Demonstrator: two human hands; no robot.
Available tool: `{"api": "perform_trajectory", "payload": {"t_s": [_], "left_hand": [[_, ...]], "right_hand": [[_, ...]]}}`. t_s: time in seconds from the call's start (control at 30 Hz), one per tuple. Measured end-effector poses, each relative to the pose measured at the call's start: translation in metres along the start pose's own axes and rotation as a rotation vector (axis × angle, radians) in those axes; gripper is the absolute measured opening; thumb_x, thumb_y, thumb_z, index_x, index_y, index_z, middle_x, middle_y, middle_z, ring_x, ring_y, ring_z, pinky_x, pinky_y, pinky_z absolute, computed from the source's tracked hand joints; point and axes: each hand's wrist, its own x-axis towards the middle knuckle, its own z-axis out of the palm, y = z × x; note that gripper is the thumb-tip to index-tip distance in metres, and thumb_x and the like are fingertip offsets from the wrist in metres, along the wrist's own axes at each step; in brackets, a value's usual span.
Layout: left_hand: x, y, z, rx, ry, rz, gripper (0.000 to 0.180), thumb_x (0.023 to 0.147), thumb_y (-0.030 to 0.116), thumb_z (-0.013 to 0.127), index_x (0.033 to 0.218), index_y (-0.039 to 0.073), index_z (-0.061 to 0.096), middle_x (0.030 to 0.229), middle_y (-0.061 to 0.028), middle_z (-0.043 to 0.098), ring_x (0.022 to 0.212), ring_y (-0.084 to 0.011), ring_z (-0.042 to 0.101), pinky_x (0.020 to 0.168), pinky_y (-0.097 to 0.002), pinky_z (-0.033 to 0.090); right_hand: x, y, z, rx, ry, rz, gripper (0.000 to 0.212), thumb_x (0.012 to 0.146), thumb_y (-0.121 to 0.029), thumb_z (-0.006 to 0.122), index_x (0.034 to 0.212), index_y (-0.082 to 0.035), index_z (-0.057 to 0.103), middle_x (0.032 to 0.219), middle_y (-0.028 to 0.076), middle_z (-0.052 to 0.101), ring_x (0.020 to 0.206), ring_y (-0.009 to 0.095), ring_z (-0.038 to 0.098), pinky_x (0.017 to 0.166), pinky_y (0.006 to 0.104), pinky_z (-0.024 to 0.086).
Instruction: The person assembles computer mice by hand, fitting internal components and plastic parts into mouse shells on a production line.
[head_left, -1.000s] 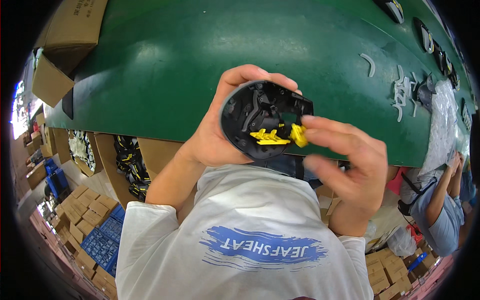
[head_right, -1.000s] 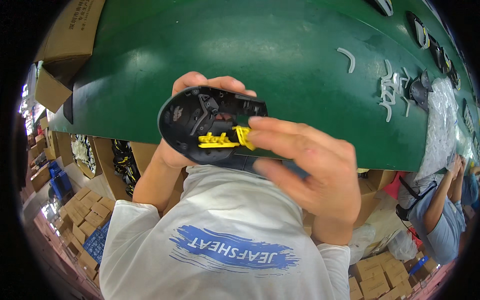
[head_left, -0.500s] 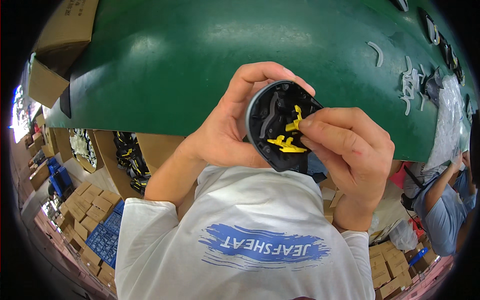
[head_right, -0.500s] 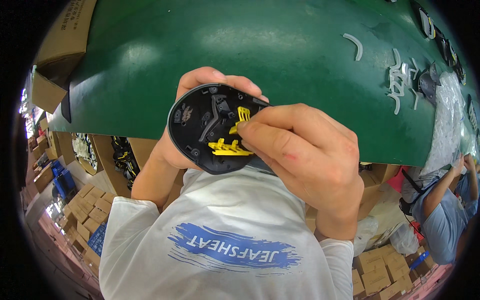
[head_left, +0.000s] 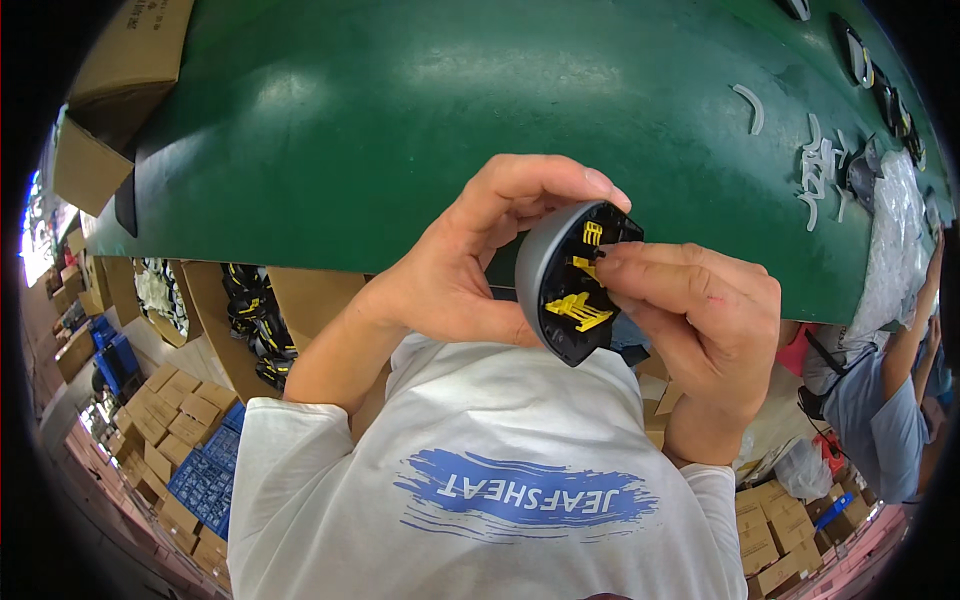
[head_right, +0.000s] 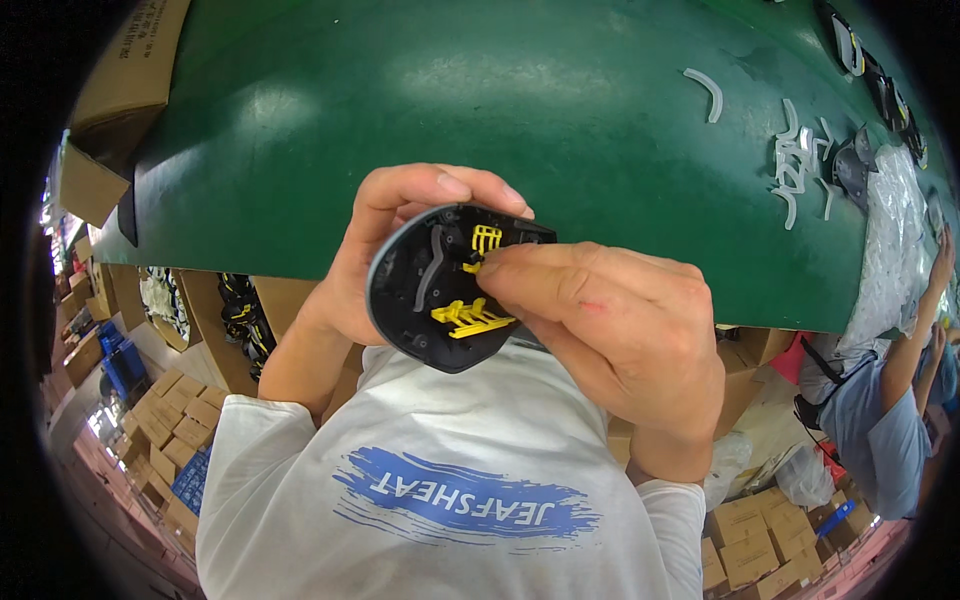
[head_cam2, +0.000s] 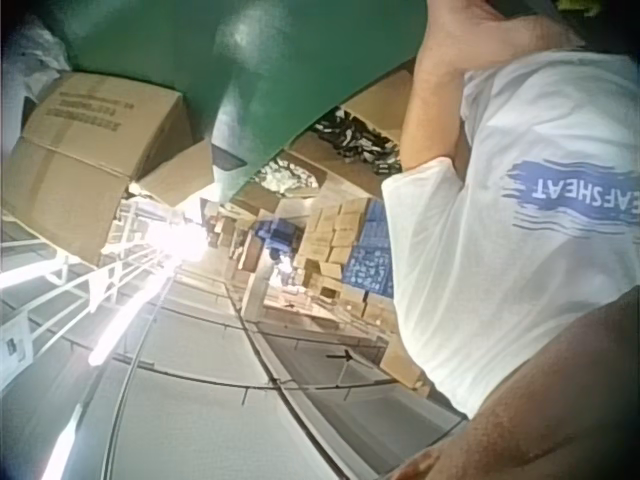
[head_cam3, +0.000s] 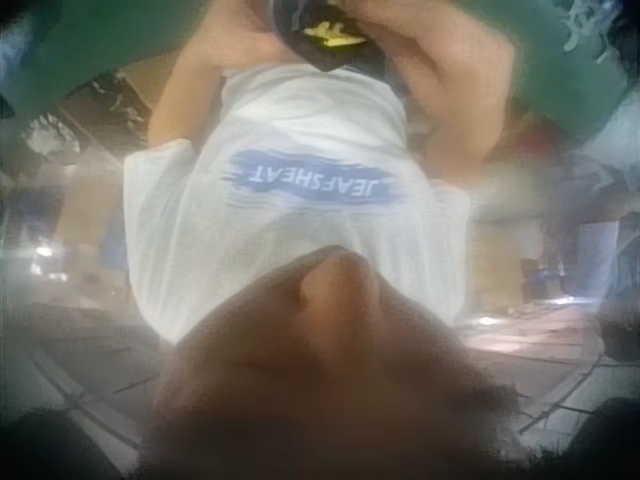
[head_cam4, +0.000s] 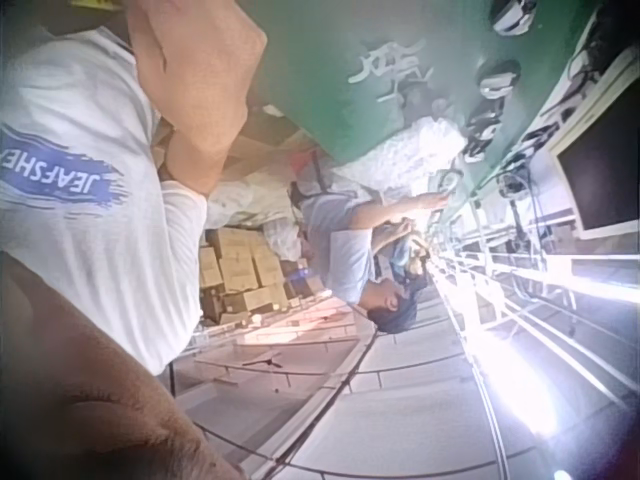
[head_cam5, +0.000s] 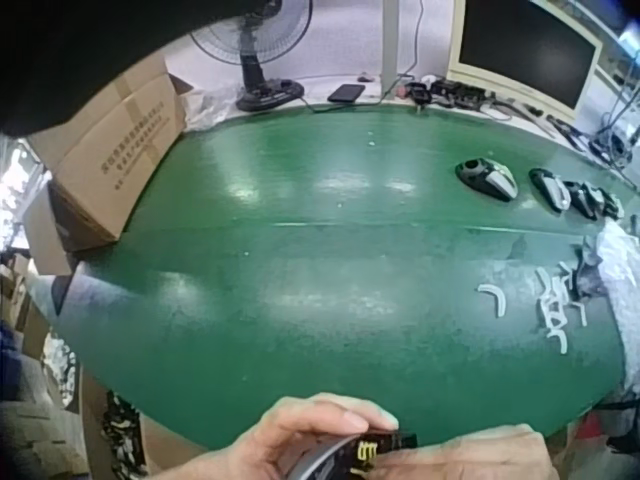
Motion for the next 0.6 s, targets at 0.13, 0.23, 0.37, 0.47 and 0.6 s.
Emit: {"api": "perform_trajectory", "payload": {"t_s": [0.13,0.23,0.37,0.47,0.6], "left_hand": [[0.000,-0.001,0.001,0.067,-0.015,0.040,0.106,0.074,0.003,0.107,0.160,0.010,0.045,0.155,-0.0326,0.059,0.140,-0.0424,0.067,0.116,-0.0528,0.061],[0.000,-0.001,0.002,0.071,-0.026,0.057,0.103,0.078,0.006,0.106,0.160,0.009,0.045,0.155,-0.0331,0.059,0.141,-0.0437,0.067,0.116,-0.0541,0.061],[-0.002,0.005,0.005,0.030,-0.085,0.005,0.091,0.087,0.013,0.101,0.159,0.012,0.046,0.154,-0.0335,0.059,0.142,-0.0456,0.066,0.115,-0.0560,0.061],[-0.009,-0.006,0.013,-0.175,0.039,0.075,0.092,0.085,0.005,0.102,0.162,0.006,0.051,0.160,-0.0260,0.058,0.147,-0.0343,0.064,0.123,-0.0477,0.055],[-0.010,-0.003,0.019,-0.240,0.032,0.133,0.086,0.086,0.005,0.101,0.159,0.008,0.054,0.161,-0.0293,0.057,0.142,-0.0357,0.067,0.120,-0.0473,0.057]], "right_hand": [[-0.002,-0.004,-0.001,-0.118,0.011,-0.015,0.028,0.078,0.000,0.092,0.105,-0.003,0.085,0.104,0.012,0.086,0.088,0.027,0.084,0.074,0.0359,0.067],[-0.007,-0.006,0.004,-0.169,0.040,-0.059,0.029,0.076,-0.001,0.091,0.105,-0.005,0.086,0.103,0.011,0.086,0.085,0.027,0.082,0.072,0.0361,0.066],[-0.017,0.001,0.006,-0.138,0.028,-0.125,0.031,0.074,-0.004,0.091,0.105,-0.008,0.087,0.103,0.008,0.084,0.082,0.025,0.077,0.068,0.0341,0.060],[-0.010,0.000,0.000,-0.249,0.015,-0.154,0.035,0.074,-0.005,0.093,0.108,-0.011,0.088,0.098,0.004,0.080,0.079,0.021,0.069,0.067,0.0323,0.055],[-0.019,-0.020,0.005,-0.250,0.072,-0.004,0.043,0.072,-0.006,0.098,0.113,-0.014,0.090,0.088,-0.004,0.069,0.074,0.018,0.061,0.064,0.0336,0.047]]}}
